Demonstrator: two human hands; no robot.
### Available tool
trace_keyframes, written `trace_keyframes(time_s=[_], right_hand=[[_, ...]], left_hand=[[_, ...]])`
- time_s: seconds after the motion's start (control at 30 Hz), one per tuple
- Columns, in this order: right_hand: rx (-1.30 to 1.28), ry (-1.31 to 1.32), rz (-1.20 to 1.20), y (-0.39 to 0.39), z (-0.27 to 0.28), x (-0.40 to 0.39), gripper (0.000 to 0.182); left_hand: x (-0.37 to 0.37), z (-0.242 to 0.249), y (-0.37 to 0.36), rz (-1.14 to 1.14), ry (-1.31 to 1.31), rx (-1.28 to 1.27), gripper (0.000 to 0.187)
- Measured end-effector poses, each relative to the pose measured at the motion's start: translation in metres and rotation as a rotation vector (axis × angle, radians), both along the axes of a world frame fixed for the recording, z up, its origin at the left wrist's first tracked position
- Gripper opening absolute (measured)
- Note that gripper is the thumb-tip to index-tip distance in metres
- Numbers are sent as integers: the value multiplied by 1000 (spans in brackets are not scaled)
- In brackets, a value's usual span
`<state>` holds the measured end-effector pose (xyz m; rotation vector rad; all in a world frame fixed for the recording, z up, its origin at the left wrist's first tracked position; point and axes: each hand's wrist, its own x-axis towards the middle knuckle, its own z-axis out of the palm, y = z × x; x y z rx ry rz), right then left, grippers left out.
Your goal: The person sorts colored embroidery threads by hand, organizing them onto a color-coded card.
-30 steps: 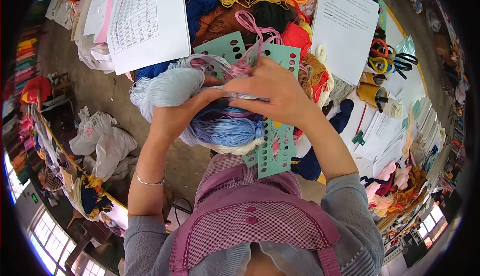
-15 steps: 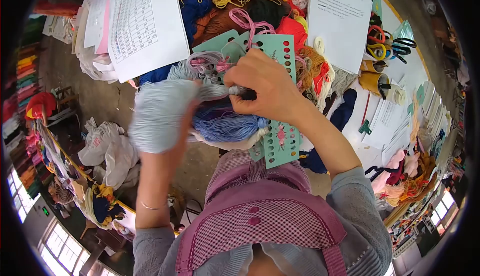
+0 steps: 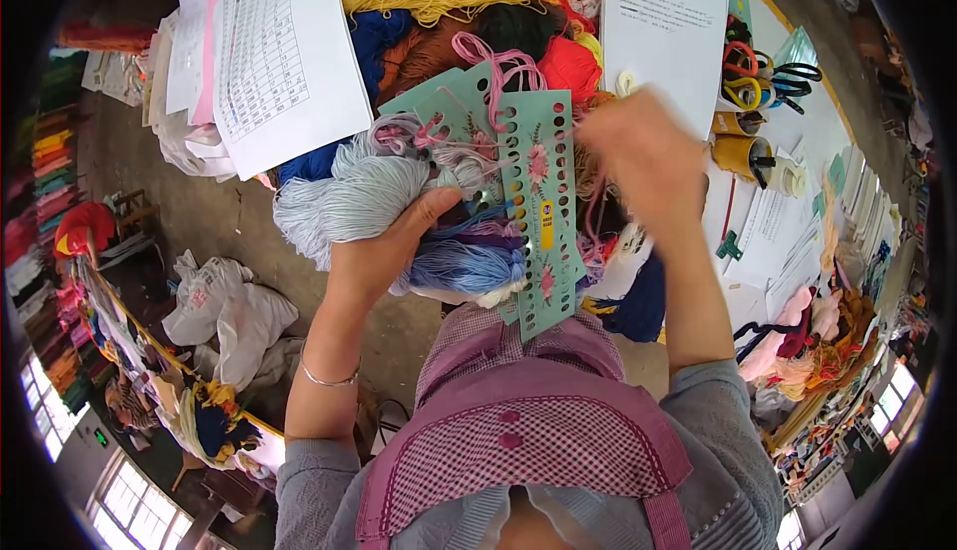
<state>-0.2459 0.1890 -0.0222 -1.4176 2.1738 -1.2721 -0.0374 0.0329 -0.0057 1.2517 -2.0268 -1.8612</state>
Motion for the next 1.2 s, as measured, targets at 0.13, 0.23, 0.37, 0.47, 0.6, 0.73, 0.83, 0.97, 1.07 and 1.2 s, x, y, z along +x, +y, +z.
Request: trace_keyframes(time_s=[0.13,0.23,0.37,0.47,0.6,0.73,0.83,0.97,1.07,1.2], right_hand=[[-56,315,-549,9,-14,-72,13],[-199,346,-262,-25,-10,-43,14],[-320,217,191,-87,-15,30,18],[-300,84,275,-107,-38,35,23],[-399,68,106,-113,-59,41,46],[-364,274,109,-110,-70,36,42],[-361,307,110,-112,-70,37,38],[-450,182,139,-110,-52,33,34],[-418,128,208,-111,-26,26,34],[-327,259,248,-111,-7,16,38]], left_hand=[[8,-4,-2,66,-8,114,16],[4,1,3,54,9,117,18],[2,4,1,19,13,126,19],[6,8,-4,-104,-16,80,15],[15,7,-9,-43,-65,204,13],[38,0,-15,-161,-67,-338,26],[41,3,-18,-123,-124,-488,21],[14,35,-22,-103,18,-206,36],[-4,22,-9,-2,231,22,28],[-16,24,-22,-244,40,113,18]])
